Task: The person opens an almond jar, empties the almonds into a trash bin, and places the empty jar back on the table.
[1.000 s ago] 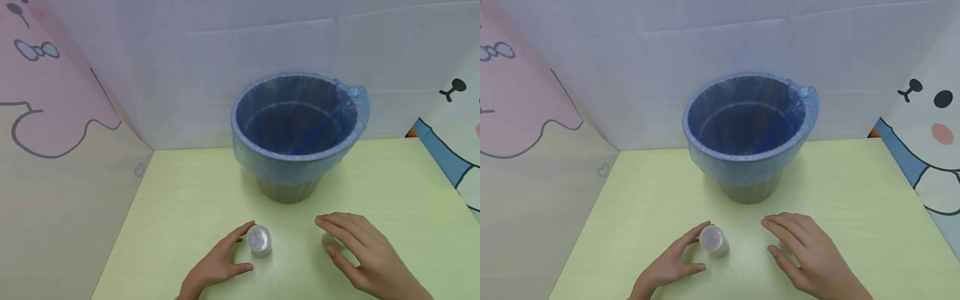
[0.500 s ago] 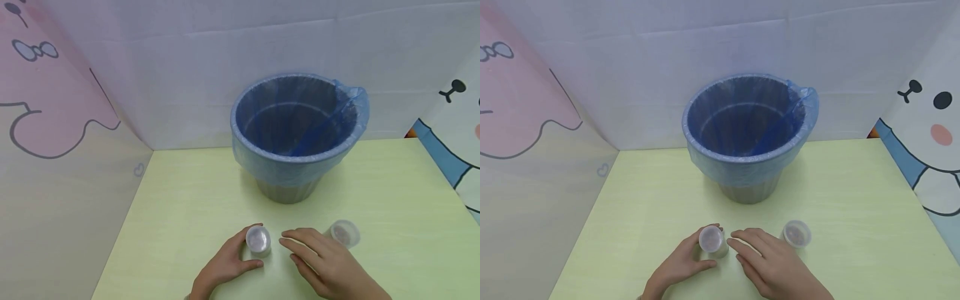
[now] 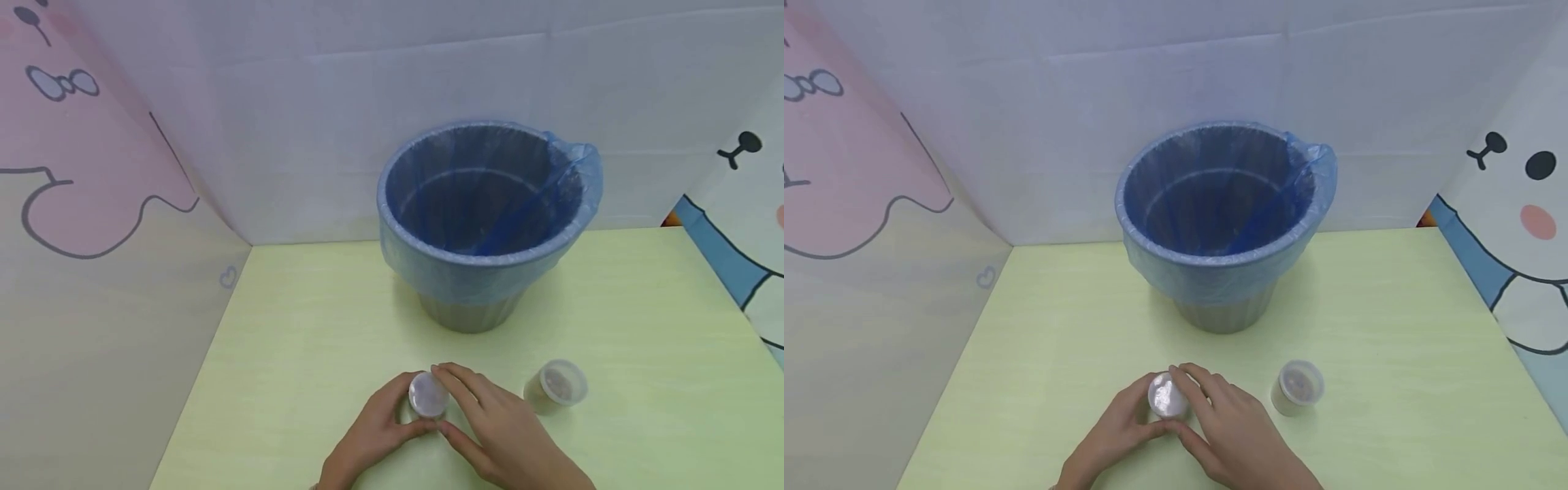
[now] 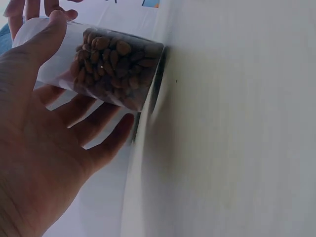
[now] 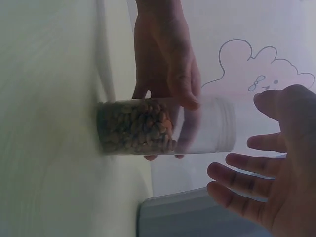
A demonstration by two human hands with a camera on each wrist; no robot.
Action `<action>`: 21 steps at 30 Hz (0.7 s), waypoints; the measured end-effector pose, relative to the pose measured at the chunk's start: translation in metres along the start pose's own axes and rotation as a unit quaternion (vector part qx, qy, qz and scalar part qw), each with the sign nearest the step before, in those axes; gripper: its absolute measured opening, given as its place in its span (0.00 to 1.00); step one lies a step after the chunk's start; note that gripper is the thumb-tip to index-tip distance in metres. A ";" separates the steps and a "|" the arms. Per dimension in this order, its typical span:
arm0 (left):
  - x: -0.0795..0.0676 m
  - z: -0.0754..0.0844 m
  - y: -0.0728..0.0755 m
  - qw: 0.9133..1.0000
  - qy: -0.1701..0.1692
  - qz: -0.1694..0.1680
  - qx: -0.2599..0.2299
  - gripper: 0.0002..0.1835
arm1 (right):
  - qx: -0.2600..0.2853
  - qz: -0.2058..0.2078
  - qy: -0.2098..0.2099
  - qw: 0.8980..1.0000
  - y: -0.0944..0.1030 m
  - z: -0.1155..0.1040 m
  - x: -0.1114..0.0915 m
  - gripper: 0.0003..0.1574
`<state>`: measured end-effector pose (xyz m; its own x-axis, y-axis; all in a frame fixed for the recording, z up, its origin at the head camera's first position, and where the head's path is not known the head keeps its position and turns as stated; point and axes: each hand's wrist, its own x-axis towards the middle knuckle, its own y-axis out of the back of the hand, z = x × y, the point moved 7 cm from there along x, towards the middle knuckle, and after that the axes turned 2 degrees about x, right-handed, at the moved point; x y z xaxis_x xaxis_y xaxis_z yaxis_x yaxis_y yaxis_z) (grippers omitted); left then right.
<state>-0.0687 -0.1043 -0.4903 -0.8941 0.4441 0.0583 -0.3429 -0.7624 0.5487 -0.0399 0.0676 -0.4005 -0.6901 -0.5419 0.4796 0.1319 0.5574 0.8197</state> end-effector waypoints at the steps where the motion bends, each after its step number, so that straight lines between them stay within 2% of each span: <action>1: 0.000 0.002 0.000 1.000 -0.008 0.003 0.008 0.34 | 0.003 -0.003 -0.003 1.000 -0.001 0.000 0.000 0.44; 7: -0.005 0.011 0.005 0.998 -0.032 0.025 0.052 0.33 | 0.023 -0.004 -0.011 1.000 -0.008 0.000 -0.002 0.41; 11: -0.009 0.014 0.008 0.996 -0.039 0.031 0.072 0.32 | 0.043 -0.023 -0.038 0.998 -0.013 0.002 -0.003 0.42; 17: -0.011 0.016 0.007 0.996 -0.044 0.027 0.073 0.31 | 0.051 -0.033 -0.067 0.996 -0.019 0.006 -0.004 0.35; 21: -0.012 0.019 0.010 0.993 -0.052 0.047 0.090 0.30 | 0.063 -0.041 -0.097 0.992 -0.022 0.008 -0.006 0.34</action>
<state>-0.0556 -0.1086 -0.4702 -0.8820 0.4281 0.1969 -0.1936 -0.7101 0.6769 -0.0447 0.0635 -0.4243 -0.8204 -0.4642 0.3340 -0.0116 0.5974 0.8019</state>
